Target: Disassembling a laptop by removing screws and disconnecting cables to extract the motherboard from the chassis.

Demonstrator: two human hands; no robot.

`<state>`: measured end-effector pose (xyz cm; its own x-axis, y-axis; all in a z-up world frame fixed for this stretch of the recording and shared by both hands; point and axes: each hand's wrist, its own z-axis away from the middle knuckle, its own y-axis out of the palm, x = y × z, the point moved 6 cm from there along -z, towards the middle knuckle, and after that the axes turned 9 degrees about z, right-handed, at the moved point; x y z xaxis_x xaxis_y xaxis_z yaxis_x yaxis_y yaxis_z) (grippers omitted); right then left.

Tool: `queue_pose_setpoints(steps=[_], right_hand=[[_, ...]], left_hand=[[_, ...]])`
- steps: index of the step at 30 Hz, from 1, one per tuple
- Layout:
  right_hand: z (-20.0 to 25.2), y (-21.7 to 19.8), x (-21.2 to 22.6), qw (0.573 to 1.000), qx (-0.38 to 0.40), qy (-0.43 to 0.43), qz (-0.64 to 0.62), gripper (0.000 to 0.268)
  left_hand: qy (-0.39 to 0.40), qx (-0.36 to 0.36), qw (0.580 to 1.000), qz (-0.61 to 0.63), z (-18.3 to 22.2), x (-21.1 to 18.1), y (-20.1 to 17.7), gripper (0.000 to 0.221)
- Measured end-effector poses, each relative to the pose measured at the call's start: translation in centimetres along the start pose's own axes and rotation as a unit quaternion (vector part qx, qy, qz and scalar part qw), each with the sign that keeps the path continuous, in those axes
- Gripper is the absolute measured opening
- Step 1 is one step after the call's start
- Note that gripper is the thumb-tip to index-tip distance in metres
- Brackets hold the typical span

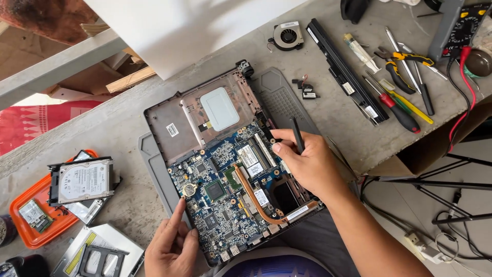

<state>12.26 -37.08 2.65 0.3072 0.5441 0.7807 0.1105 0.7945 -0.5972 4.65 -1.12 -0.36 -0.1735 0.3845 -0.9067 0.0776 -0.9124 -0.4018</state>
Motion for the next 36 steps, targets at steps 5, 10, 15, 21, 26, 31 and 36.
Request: queue_pose_setpoints(steps=[5, 10, 15, 21, 26, 31, 36], right_hand=[[0.5, -0.3, -0.3, 0.999, 0.001, -0.031, -0.011, 0.037], [0.6, -0.4, -0.1, 1.0, 0.004, -0.016, -0.013, 0.037], [0.5, -0.4, 0.1, 1.0, -0.018, 0.008, 0.005, 0.038], [0.8, -0.2, 0.1, 0.999, -0.016, 0.02, 0.03, 0.038], [1.1, -0.1, 0.2, 0.999, -0.025, 0.015, 0.019, 0.036], [1.2, -0.1, -0.1, 0.999, -0.03, 0.016, 0.015, 0.035], [1.5, -0.3, 0.0, 0.999, -0.04, -0.029, 0.0, 0.034]], left_hand=[[-0.019, 0.007, 1.0, 0.009, 0.0, -0.4, 0.1, 0.074], [0.006, 0.019, 1.0, -0.002, -0.1, 0.4, 0.0, 0.076], [-0.005, 0.025, 0.999, 0.018, -0.3, 0.0, -0.1, 0.074], [0.023, 0.042, 0.998, 0.045, -0.2, -0.1, 0.0, 0.072], [0.033, 0.049, 0.996, 0.067, -0.2, 0.3, -0.1, 0.072], [0.041, 0.058, 0.995, 0.067, -0.2, 0.2, -0.1, 0.069], [0.008, 0.055, 0.997, 0.06, -0.2, -0.2, -0.2, 0.072]])
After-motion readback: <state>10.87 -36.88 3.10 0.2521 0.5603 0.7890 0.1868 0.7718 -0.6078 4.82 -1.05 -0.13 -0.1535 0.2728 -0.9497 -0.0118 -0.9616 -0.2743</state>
